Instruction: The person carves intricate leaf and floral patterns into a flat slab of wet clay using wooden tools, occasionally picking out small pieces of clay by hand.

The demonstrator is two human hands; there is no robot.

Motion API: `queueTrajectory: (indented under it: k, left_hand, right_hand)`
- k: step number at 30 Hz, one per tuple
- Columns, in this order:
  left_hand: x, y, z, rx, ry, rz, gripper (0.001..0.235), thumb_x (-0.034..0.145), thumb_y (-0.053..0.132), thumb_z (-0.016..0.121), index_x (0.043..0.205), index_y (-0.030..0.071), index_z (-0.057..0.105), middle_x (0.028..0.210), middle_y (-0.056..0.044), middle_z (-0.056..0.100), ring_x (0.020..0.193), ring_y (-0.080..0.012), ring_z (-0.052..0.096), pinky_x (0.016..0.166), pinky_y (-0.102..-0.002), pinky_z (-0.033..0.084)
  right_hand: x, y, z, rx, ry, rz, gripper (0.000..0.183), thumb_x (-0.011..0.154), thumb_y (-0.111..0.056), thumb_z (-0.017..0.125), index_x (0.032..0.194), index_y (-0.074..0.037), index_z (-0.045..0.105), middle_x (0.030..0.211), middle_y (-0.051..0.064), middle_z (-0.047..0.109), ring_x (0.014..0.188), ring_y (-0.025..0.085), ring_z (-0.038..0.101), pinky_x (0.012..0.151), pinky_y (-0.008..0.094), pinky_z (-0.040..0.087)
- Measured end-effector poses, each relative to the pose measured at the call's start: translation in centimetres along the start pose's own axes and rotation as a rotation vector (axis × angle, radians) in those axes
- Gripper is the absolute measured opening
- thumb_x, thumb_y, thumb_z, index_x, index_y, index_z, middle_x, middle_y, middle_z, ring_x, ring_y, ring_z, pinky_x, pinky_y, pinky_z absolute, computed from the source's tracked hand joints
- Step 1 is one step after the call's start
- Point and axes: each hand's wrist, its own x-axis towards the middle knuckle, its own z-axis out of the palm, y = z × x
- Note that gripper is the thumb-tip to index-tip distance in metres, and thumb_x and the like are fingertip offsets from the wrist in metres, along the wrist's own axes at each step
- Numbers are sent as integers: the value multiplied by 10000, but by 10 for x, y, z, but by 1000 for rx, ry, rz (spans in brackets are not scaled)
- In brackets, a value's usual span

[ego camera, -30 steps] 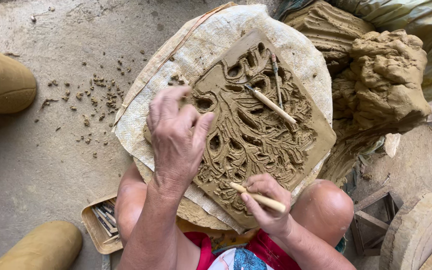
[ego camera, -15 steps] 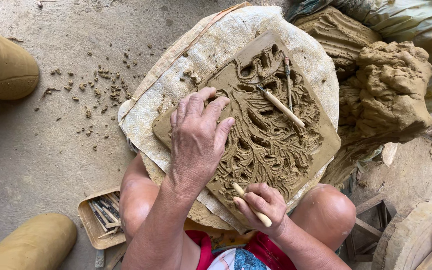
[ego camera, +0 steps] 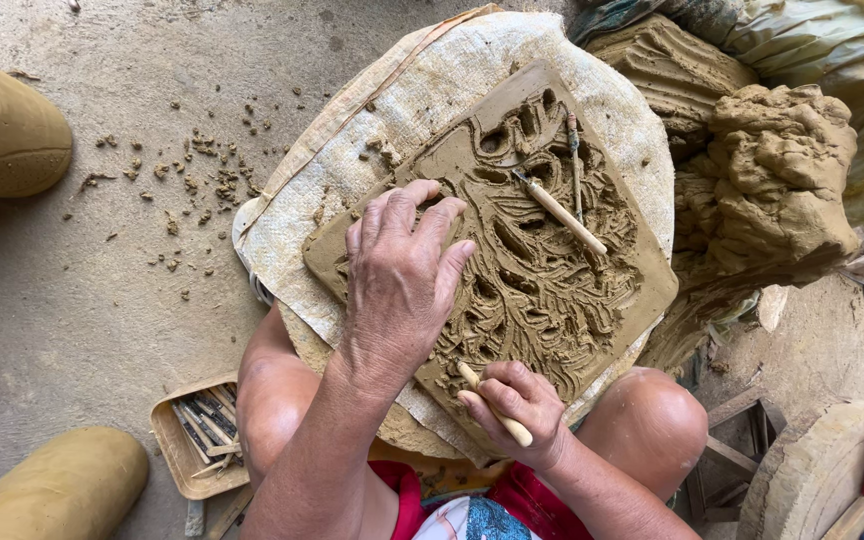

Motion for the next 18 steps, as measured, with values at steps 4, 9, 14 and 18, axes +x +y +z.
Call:
queueTrajectory:
  k: [4, 9, 14, 18]
  left_hand:
    - [0, 0, 1, -3, -15, -7, 397, 913, 242, 781, 1269, 104, 671, 1335, -123, 594, 1293, -306, 532, 1067, -514, 423]
    - [1, -2, 0, 3, -14, -7, 386, 914, 253, 779, 1257, 110, 674, 1339, -125, 596, 1296, -304, 532, 1073, -518, 415]
    - [0, -4, 1, 8, -26, -16, 388, 914, 264, 771, 1257, 110, 675, 1340, -129, 598, 1290, -302, 535, 1066, -518, 412]
    - [-3, -9, 6, 4, -35, -18, 356, 927, 289, 746, 1233, 115, 693, 1321, -129, 612, 1273, -296, 546, 1071, -525, 414]
  right_hand:
    - [1, 3, -1, 42, 5, -16, 231, 795, -57, 871, 929, -37, 684, 900, 103, 686, 681, 182, 690, 540, 289, 530]
    - [-3, 7, -6, 131, 35, 10, 224, 803, -19, 842, 933, -24, 659, 895, 123, 694, 700, 186, 701, 565, 292, 556]
    - [-15, 15, -2, 143, 79, 20, 199, 832, 11, 802, 909, -26, 622, 836, 120, 690, 691, 167, 691, 552, 285, 548]
    - [-18, 29, 2, 465, 188, 153, 125, 876, 35, 769, 900, -44, 676, 869, 101, 717, 653, 156, 700, 509, 259, 553]
